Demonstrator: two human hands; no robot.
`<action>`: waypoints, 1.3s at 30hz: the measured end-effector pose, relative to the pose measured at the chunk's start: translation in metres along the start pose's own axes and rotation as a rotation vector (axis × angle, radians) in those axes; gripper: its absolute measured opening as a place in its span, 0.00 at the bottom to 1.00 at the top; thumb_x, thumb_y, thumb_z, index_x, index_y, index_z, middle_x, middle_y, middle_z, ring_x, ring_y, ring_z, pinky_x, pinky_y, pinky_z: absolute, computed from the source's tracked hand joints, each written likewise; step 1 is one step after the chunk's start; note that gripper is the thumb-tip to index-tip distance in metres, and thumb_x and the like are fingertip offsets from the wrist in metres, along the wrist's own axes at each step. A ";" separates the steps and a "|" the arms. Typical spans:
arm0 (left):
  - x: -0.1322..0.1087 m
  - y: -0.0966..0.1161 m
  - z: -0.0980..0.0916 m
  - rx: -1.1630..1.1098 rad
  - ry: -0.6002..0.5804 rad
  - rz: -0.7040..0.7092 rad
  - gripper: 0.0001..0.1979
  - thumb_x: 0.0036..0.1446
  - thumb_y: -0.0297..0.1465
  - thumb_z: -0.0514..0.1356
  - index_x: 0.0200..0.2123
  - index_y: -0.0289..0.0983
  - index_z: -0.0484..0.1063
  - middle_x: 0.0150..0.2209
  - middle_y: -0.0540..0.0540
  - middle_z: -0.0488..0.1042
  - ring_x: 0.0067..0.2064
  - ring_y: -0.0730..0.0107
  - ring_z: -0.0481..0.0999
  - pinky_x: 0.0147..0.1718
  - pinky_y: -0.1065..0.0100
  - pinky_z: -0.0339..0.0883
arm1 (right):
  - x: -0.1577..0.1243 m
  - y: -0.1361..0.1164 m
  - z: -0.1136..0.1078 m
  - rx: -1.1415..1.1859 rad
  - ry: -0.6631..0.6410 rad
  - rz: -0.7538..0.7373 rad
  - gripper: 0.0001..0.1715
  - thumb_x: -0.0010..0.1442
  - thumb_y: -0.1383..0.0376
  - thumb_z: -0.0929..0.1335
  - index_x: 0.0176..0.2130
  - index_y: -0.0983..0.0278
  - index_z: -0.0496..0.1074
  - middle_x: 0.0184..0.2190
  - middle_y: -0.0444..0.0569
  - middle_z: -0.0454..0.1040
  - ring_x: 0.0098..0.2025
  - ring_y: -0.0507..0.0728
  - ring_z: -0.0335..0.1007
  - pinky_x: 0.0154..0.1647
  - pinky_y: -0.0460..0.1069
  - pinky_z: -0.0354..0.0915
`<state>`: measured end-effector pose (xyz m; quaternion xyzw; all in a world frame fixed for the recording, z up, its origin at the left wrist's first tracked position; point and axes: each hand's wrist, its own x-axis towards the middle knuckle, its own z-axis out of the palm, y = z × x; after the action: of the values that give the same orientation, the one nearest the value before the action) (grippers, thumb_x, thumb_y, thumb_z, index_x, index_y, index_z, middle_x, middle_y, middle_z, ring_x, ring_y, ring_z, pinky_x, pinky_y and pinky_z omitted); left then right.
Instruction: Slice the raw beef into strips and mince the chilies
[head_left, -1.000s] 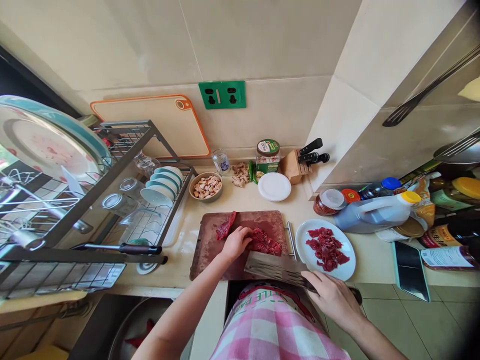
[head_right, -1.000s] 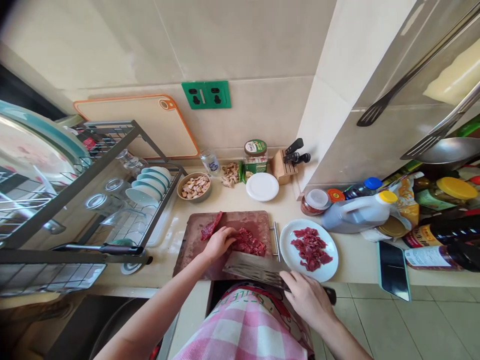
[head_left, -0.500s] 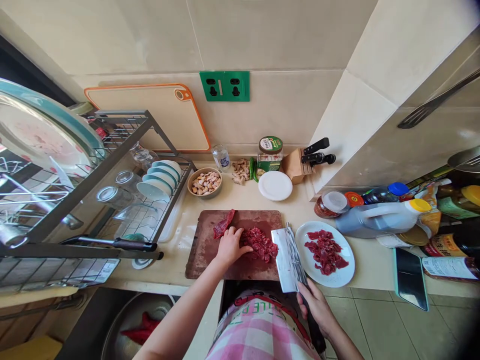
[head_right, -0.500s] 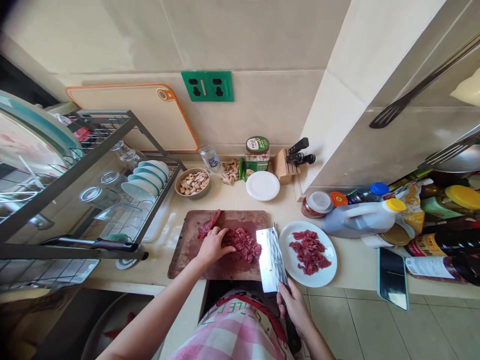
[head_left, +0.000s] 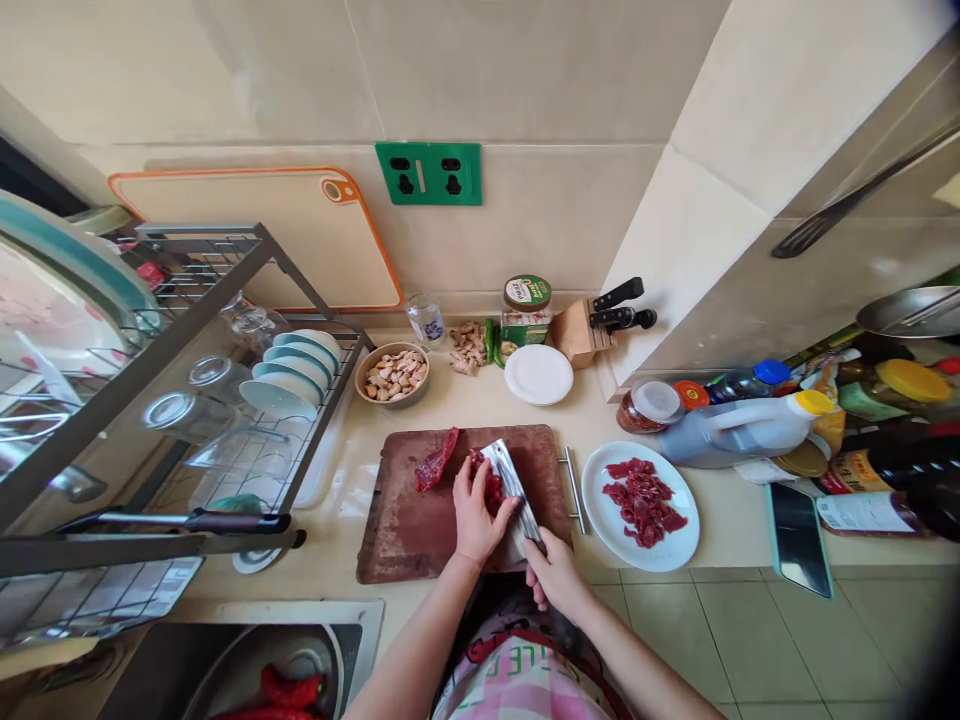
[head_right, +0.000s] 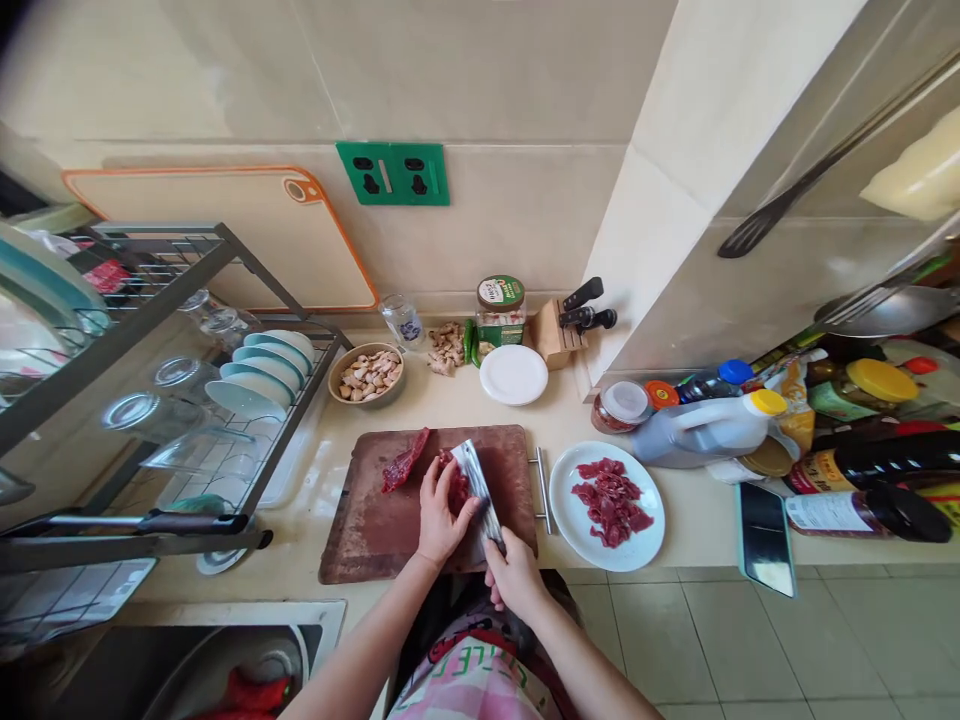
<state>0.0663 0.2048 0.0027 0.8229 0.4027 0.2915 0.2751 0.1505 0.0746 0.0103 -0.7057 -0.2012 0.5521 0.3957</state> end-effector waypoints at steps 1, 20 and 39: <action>0.000 0.001 0.000 -0.018 0.027 -0.008 0.31 0.50 0.40 0.59 0.56 0.38 0.56 0.61 0.37 0.47 0.61 0.49 0.51 0.56 0.49 0.50 | 0.001 -0.003 0.005 0.011 -0.014 -0.017 0.20 0.54 0.46 0.59 0.33 0.61 0.58 0.14 0.33 0.61 0.10 0.45 0.55 0.07 0.39 0.53; 0.000 0.166 0.142 -0.424 -0.034 0.025 0.10 0.55 0.29 0.55 0.41 0.38 0.70 0.51 0.41 0.62 0.53 0.61 0.63 0.53 0.55 0.59 | -0.090 0.016 -0.149 0.185 0.366 0.008 0.18 0.52 0.49 0.62 0.29 0.61 0.57 0.16 0.34 0.60 0.11 0.45 0.54 0.08 0.40 0.54; -0.023 0.189 0.163 0.035 -0.182 0.282 0.06 0.52 0.24 0.53 0.32 0.37 0.69 0.35 0.45 0.70 0.43 0.62 0.66 0.50 0.53 0.57 | -0.104 0.037 -0.255 -0.152 0.255 0.013 0.21 0.53 0.47 0.60 0.35 0.62 0.61 0.15 0.36 0.60 0.13 0.47 0.56 0.11 0.42 0.53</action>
<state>0.2637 0.0509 0.0157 0.8990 0.2616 0.2443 0.2524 0.3520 -0.1079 0.0656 -0.7993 -0.1861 0.4437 0.3600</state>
